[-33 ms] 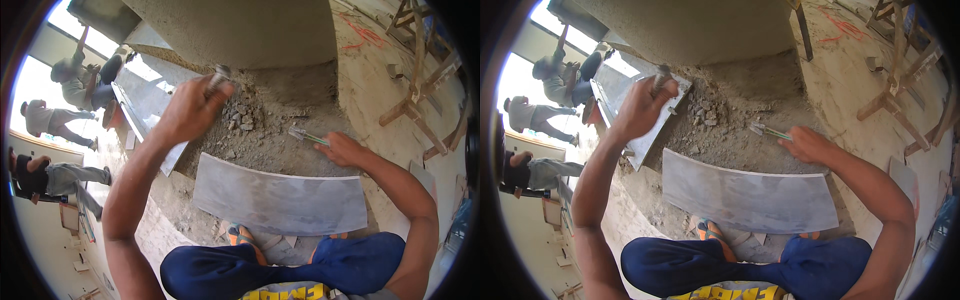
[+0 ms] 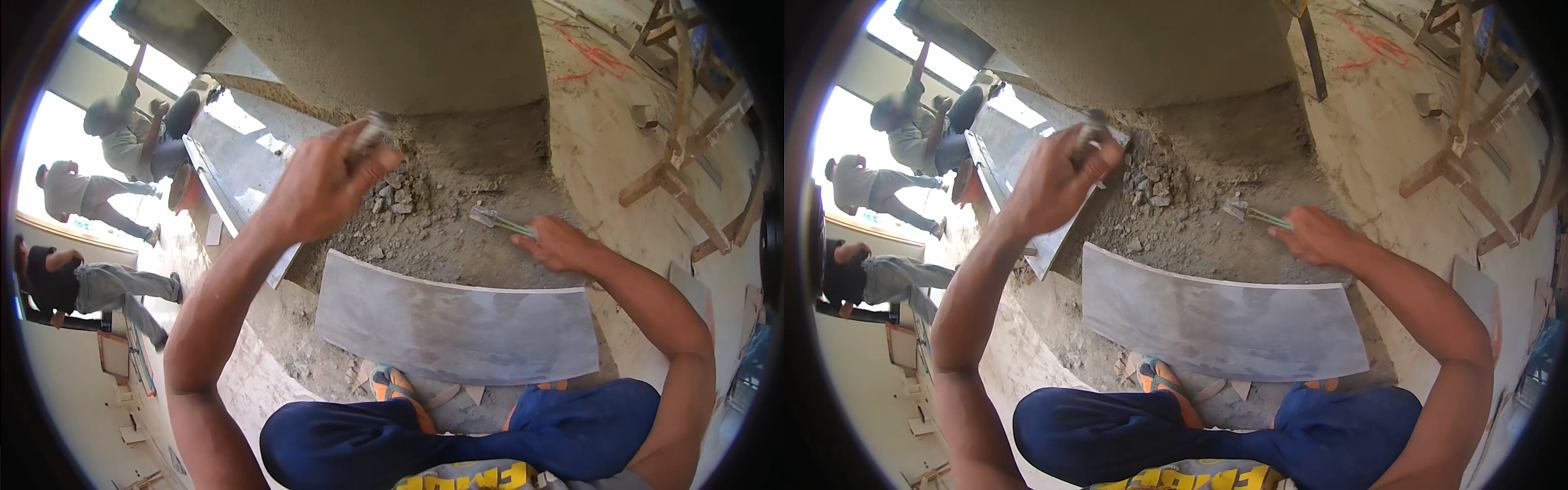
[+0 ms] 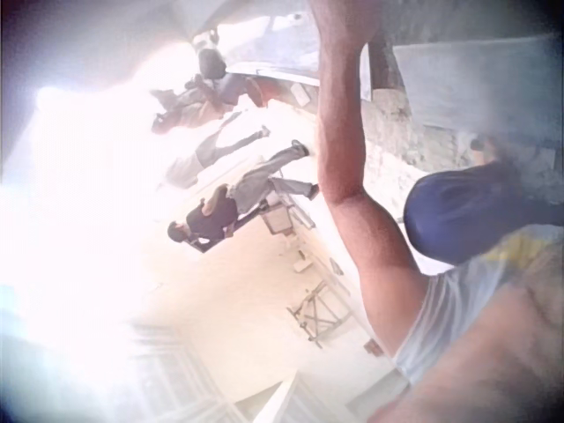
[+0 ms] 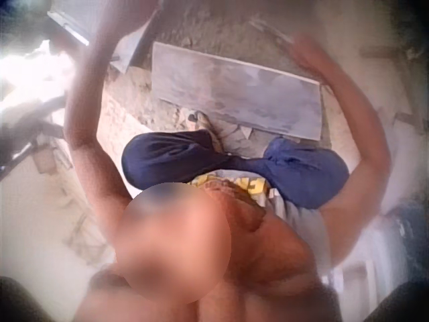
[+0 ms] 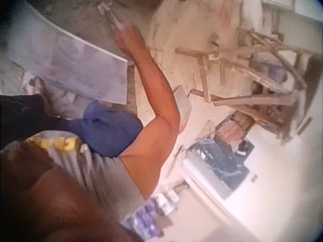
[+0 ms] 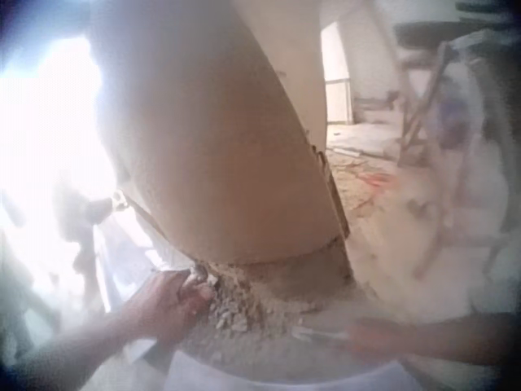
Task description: The person chips away at the concrete base of a staircase using a hammer and a chisel, then positions a curved grey tile to check the alignment against the structure.
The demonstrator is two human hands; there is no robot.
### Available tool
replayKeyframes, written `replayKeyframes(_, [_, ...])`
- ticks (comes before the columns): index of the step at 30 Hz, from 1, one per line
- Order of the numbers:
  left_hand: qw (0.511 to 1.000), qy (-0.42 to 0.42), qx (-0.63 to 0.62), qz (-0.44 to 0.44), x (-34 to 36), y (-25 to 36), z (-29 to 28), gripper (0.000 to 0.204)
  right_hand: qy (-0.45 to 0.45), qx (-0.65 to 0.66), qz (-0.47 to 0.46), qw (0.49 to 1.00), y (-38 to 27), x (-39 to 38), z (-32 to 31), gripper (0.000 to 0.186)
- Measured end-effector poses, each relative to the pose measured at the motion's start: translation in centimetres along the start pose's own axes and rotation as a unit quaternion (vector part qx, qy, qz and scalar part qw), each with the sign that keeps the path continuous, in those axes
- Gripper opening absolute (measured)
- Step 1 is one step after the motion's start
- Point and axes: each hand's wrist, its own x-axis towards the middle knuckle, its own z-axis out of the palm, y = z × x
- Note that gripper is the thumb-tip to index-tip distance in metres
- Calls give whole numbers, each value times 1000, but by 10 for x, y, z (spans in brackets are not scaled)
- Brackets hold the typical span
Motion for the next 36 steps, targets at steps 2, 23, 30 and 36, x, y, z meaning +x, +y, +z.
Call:
replayKeyframes(2, [996, -46, -34, 62, -7, 29, 2, 35, -23, 19, 15, 999, -4, -2, -7, 47])
replayKeyframes(23, [860, 170, -258, 405, 37, 104, 161, 20, 457, 199, -85, 863, -29, -181, -61, 34])
replayKeyframes(30, [841, 213, -228, 442, 71, 109, 181, 23, 420, 199, -139, 874, -9, -187, -51, 37])
replayKeyframes(36, [844, 221, -207, 443, 82, 97, 184, 26, 413, 47, -142, 899, 15, -204, -42, 33])
